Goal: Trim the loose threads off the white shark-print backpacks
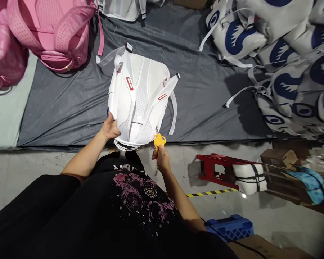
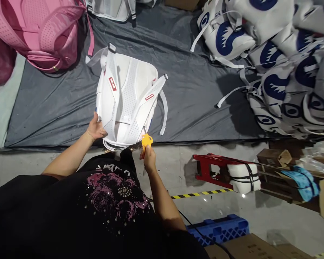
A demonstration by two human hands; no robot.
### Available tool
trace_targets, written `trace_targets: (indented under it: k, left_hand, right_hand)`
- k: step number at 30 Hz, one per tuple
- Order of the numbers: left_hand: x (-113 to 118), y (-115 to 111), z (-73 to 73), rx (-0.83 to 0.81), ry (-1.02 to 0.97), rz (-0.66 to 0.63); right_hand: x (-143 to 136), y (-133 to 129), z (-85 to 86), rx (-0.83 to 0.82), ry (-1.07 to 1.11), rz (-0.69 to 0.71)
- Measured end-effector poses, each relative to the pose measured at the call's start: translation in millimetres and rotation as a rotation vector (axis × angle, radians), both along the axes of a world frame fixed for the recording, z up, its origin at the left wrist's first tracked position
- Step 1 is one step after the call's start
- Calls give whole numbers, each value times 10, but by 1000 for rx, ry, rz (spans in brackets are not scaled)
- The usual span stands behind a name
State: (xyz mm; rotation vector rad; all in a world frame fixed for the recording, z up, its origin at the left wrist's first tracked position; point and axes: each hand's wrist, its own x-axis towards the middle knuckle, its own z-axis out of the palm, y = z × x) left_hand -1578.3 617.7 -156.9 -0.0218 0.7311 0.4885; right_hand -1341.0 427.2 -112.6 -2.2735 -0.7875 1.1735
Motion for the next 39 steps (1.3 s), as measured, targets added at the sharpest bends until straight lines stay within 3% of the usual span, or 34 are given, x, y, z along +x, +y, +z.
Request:
trace_targets:
  k: [3,6,9,13,18,20,22,26,30,33,36,39]
  left_hand:
    - [17,25,-32,4,-7,-16]
    - [4,48,-40,-7,-59,-49]
    - [-44,63,-24,-32,-96,-52]
    - [-75,79,-28,-30,-120,-69]
    - [-29,86,-86,-22,-145,-27]
    - [-21,85,-106,-9,-161,-29]
    - [-22,84,-116,1,-173,-40]
    - [-22,79,-84,12,-165,-57]
    - [-1,77,-22,25,-152,-64]
    - [20,90,-4,35,-152,-72]
    - [33,101,-2,26,-159,-68]
    - [33,84,16,13,-135,-24]
  right_hand:
    - [-52,-80,30,40,521,-174]
    - [-35,-106,42,52,726,-229]
    - [6,-144,49,104,634,-275]
    - [8,-308,126,117,378,-205]
    - [-140,-834,379,72,-66,-23]
    - [-229,-1034,462,51,-159,47]
    - [-297,-1110,487,47,-180,26]
    - [-314,-828,316,103,-19,-191]
    - [-266,-323,-4,141,-18,-233]
    - [-251,-49,-132,155,12,-309]
    - [-226,-40,-48,155,126,-342]
    - [-233,-414,197,121,44,-257]
